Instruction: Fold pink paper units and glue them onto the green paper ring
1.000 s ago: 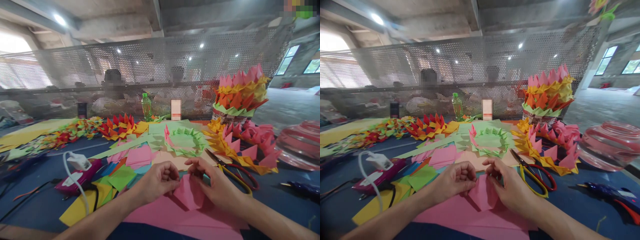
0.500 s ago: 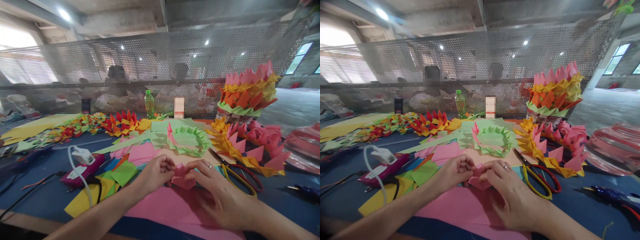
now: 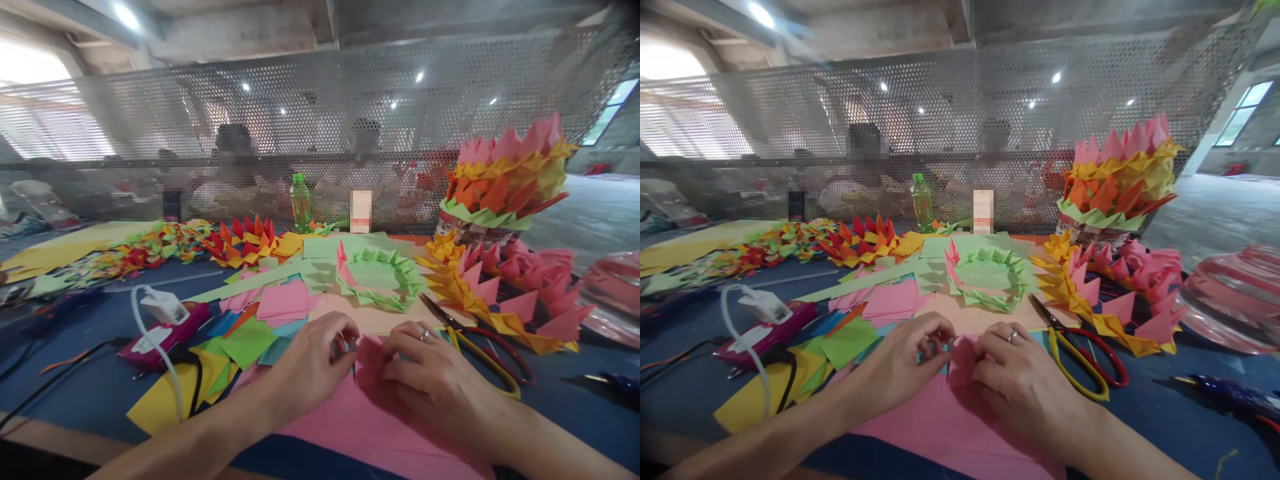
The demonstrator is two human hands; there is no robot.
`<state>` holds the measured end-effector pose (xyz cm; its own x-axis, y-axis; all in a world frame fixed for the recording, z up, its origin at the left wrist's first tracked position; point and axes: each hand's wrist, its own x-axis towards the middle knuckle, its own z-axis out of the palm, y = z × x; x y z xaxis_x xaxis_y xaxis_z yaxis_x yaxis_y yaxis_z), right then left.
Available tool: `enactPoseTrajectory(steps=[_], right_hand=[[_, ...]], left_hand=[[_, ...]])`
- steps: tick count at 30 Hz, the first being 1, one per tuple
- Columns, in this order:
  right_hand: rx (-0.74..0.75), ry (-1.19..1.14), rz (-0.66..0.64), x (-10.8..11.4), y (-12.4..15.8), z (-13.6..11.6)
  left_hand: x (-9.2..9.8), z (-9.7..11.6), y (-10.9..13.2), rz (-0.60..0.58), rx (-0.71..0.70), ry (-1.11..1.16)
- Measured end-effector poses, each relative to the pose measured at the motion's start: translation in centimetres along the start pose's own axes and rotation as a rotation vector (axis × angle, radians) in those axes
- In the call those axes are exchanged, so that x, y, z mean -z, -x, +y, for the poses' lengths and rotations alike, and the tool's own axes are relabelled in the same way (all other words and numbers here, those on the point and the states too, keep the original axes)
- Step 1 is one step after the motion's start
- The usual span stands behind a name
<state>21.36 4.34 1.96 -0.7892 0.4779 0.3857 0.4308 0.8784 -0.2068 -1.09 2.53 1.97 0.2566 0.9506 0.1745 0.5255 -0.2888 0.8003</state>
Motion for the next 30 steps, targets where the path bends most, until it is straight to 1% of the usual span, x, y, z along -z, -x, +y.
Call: enactPoseTrajectory(steps=[1, 2, 3, 5, 10, 14, 17, 22, 26, 30], right_hand=[[-0.006, -0.004, -0.001, 0.0, 0.0, 0.0], [-0.012, -0.007, -0.004, 0.1, 0.0, 0.0], [-0.021, -0.008, -0.007, 0.1, 0.0, 0.0], [-0.037, -0.009, -0.019, 0.0, 0.0, 0.1], [-0.051, -0.067, -0.021, -0.4, 0.0, 0.2], [-0.059, -0.162, 0.011, -0.9, 0.1, 0.5], [-0.114, -0.243, 0.032, -1.4, 0.2, 0.7], [-0.284, -0.355, 0.034, -1.9, 0.0, 0.7], [-0.350, -0.301, 0.030, -2.0, -0.1, 0.3], [-0.386, -0.231, 0.002, -2.1, -0.3, 0.0]], left_hand=[[0.2, 0.2, 0.3, 0.015, -0.141, -0.134], [0.3, 0.4, 0.5, -0.010, -0.254, -0.206], [0.5, 0.5, 0.8, -0.053, -0.339, -0.243], [0.8, 0.7, 1.1, -0.154, -0.415, -0.289], [1.4, 1.2, 1.5, -0.300, -0.410, -0.448], [1.6, 1.6, 1.8, -0.380, -0.412, -0.602], [1.6, 1.8, 1.9, -0.399, -0.442, -0.666], [1.6, 2.0, 1.7, -0.457, -0.449, -0.707], [1.5, 1.9, 1.8, -0.482, -0.418, -0.724], [1.5, 1.8, 1.9, -0.493, -0.427, -0.724]])
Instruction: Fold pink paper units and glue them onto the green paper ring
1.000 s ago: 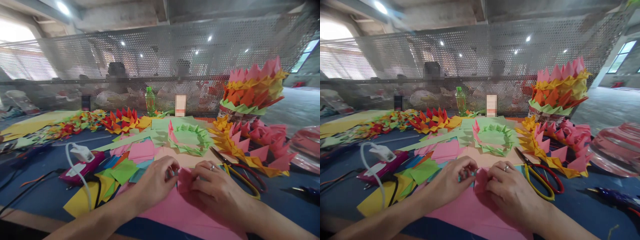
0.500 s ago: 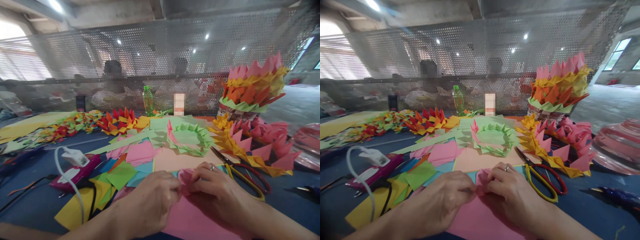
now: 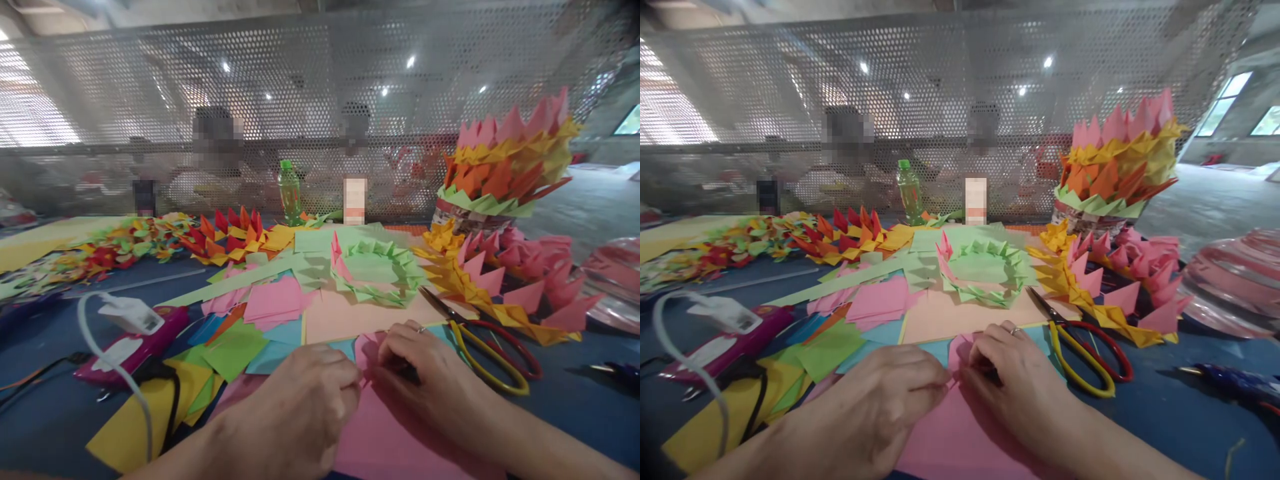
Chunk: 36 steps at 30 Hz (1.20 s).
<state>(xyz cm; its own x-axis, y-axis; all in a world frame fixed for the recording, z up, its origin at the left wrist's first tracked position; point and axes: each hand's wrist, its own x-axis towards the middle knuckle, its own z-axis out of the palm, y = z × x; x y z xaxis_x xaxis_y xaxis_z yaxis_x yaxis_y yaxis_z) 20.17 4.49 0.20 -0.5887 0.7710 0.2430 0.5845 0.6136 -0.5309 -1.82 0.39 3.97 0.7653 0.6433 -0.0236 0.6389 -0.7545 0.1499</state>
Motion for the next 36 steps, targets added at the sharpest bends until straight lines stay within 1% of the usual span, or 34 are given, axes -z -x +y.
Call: enactPoseTrajectory(steps=[5, 10, 12, 15, 17, 21, 23, 26, 30, 36], right_hand=[[-0.014, 0.049, -0.012, -0.3, -0.3, -0.2], [-0.008, 0.064, 0.010, -0.4, -0.2, -0.4], [-0.006, 0.067, 0.021, -0.4, -0.2, -0.4], [-0.002, 0.074, 0.042, -0.5, -0.2, -0.3], [-0.002, 0.076, 0.048, -0.6, -0.2, -0.3], [-0.001, 0.082, 0.045, -0.7, -0.3, -0.4], [-0.007, 0.084, 0.036, -0.7, -0.3, -0.4], [-0.020, 0.076, 0.033, -0.6, -0.3, -0.5], [-0.034, 0.074, 0.038, -0.5, -0.3, -0.5], [-0.114, 0.031, 0.047, -0.1, -0.3, -0.5]], left_hand=[[-0.1, -0.1, 0.1, 0.011, 0.009, -0.001], [-0.3, -0.3, -0.1, -0.014, 0.012, 0.003], [-0.4, -0.3, 0.0, 0.015, 0.008, 0.008], [-0.4, -0.2, 0.2, 0.111, 0.015, 0.057], [-0.3, -0.1, 0.3, 0.143, 0.020, 0.081], [-0.2, 0.1, 0.0, 0.121, -0.016, 0.056], [-0.2, 0.1, -0.1, 0.136, -0.030, 0.062], [-0.1, 0.2, -0.3, 0.151, -0.024, 0.082], [0.2, 0.3, -0.5, 0.136, -0.001, 0.103], [0.4, 0.6, -0.8, 0.055, 0.045, 0.004]])
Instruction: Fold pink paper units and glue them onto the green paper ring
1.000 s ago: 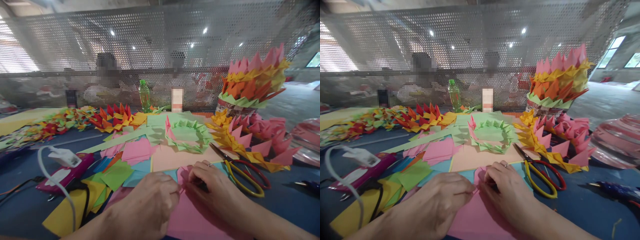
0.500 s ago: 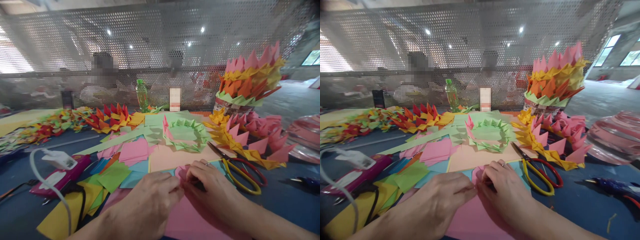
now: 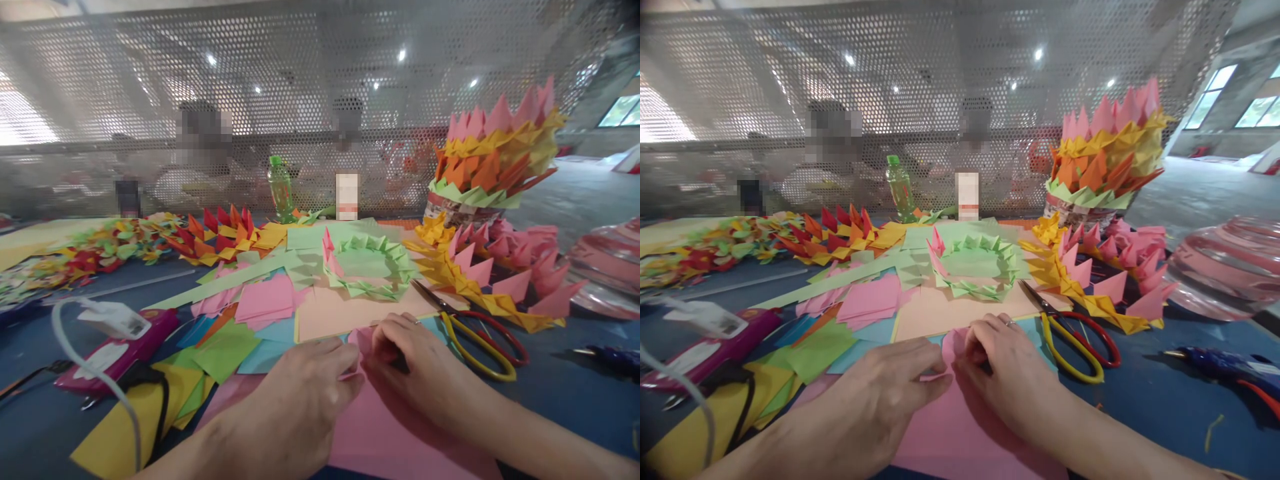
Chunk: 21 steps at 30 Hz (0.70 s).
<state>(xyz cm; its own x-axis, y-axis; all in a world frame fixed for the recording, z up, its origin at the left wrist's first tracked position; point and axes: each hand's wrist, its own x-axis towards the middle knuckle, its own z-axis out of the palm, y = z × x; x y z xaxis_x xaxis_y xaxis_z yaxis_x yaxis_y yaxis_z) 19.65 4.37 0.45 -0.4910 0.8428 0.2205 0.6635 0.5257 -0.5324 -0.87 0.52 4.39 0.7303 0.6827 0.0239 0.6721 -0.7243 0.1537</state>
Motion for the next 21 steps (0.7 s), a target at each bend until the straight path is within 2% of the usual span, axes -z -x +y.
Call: enactPoseTrajectory(steps=[7, 16, 21], right_hand=[[-0.044, -0.084, -0.026, 0.5, 0.1, 0.1], [-0.008, -0.090, -0.065, 0.4, 0.1, 1.0], [0.053, -0.068, -0.038, 0.3, 0.2, 1.2]], left_hand=[[-0.2, -0.1, 0.5, 0.011, -0.007, 0.039], [0.3, -0.4, 0.7, -0.054, 0.018, 0.063], [0.4, -0.7, 1.0, -0.012, -0.017, 0.074]])
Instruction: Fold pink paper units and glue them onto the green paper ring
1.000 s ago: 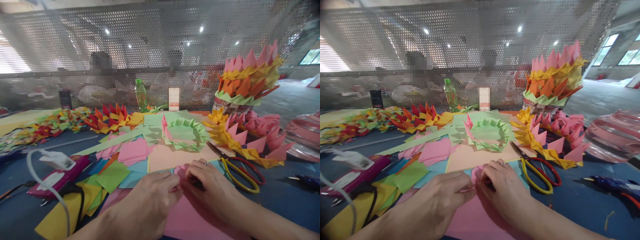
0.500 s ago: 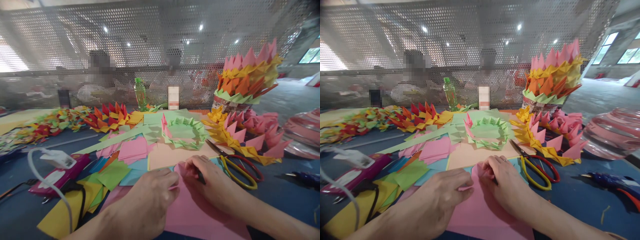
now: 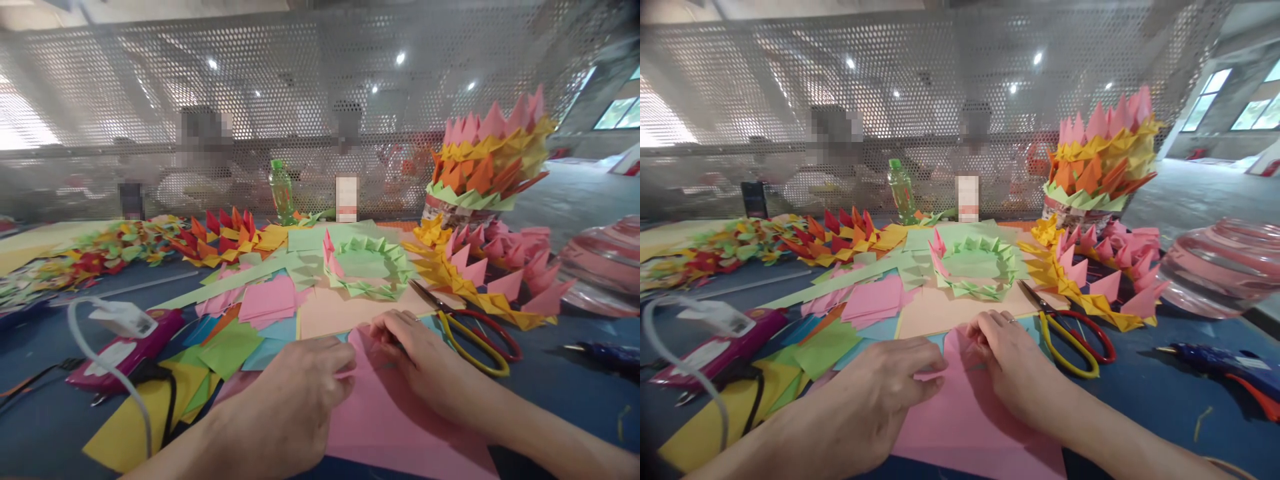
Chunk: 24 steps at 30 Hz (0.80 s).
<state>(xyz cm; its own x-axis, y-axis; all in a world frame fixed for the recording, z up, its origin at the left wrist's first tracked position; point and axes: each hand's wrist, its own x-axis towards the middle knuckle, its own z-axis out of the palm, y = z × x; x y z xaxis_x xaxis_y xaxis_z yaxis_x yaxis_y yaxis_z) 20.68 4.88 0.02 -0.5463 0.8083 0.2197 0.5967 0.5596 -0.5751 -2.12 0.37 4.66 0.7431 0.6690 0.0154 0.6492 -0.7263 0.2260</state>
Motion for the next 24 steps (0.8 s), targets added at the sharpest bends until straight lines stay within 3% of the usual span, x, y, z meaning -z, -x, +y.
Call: enactPoseTrajectory(steps=[9, 20, 24], right_hand=[[0.037, 0.008, 0.019, 0.3, 0.1, 0.4], [0.117, -0.058, 0.090, 0.3, 0.3, 0.4], [0.095, -0.048, 0.076, 0.4, 0.4, 0.0]], left_hand=[[-0.2, -0.3, -0.1, 0.047, -0.013, 0.056], [-1.1, -1.5, -0.7, 0.295, -0.130, 0.175], [-1.1, -2.3, -1.1, 0.335, -0.051, 0.132]])
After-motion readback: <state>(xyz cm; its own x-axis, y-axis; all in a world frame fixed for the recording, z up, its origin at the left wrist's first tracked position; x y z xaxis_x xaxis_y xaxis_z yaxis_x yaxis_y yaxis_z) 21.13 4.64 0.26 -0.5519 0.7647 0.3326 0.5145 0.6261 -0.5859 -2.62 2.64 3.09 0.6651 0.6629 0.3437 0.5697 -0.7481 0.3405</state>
